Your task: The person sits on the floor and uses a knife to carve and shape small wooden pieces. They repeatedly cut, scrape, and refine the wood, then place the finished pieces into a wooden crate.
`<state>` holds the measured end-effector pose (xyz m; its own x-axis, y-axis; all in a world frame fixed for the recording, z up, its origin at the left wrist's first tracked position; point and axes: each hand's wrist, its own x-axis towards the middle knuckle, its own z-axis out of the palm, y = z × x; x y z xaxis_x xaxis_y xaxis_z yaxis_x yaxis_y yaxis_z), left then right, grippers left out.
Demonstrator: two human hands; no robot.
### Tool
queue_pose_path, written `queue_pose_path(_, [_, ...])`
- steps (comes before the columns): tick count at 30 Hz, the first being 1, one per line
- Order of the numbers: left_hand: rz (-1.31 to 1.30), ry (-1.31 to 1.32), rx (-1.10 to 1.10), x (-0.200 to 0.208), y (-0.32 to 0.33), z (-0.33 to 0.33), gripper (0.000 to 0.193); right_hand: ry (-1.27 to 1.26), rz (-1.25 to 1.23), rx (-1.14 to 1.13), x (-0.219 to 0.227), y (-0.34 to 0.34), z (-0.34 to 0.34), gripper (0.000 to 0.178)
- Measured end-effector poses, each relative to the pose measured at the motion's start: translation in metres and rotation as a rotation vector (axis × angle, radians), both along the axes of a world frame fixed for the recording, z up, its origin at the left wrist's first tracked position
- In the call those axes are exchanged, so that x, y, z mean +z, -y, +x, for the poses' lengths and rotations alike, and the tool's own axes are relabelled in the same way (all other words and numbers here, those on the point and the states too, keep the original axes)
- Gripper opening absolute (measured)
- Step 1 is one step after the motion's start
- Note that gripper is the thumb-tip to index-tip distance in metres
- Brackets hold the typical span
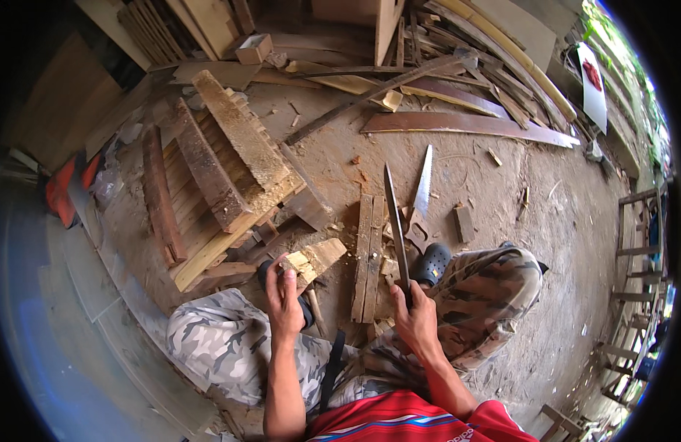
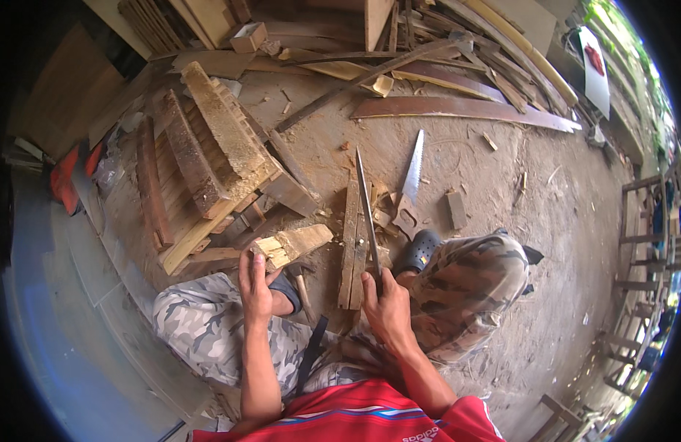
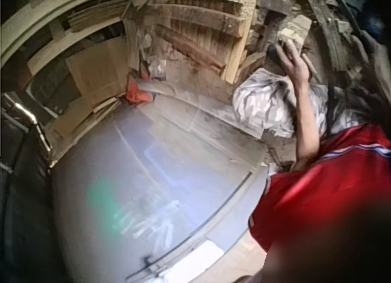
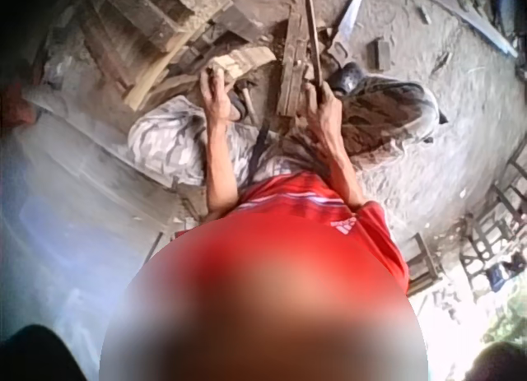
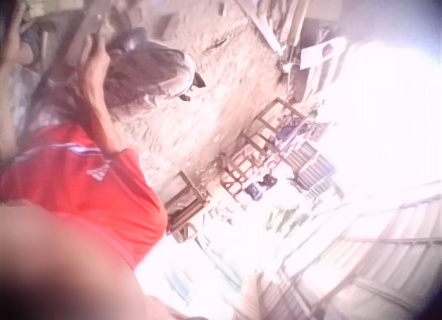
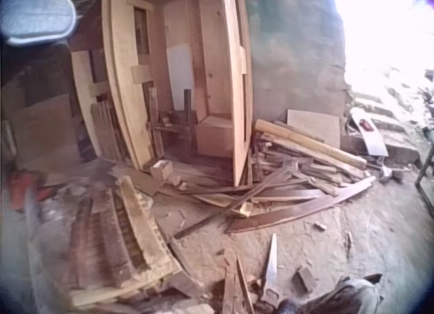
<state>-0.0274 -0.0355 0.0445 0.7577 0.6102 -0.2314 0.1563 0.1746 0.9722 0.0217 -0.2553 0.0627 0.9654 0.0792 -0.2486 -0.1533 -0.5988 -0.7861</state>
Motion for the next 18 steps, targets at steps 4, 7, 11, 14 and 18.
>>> queue_pose_path(4, [0.089, 0.018, -0.030, -0.003, 0.005, 0.002, 0.040, -0.081, 0.214, 0.155, 0.005, -0.006, -0.013, 0.023])
queue_pose_path(7, [0.177, -0.005, -0.058, -0.006, 0.008, 0.006, 0.041, -0.259, 0.184, 0.410, 0.001, -0.011, -0.020, 0.035])
queue_pose_path(11, [0.211, -0.039, 0.017, -0.007, 0.002, 0.006, 0.044, -0.471, 0.219, 0.268, -0.012, -0.012, -0.019, 0.028])
queue_pose_path(14, [0.093, -0.044, 0.140, -0.012, -0.002, 0.004, 0.050, -0.267, 0.322, 0.042, -0.021, -0.004, -0.015, 0.028])
queue_pose_path(18, [0.209, 0.007, 0.319, -0.029, -0.001, 0.015, 0.061, -0.368, 0.466, -0.117, -0.035, 0.008, -0.002, 0.027])
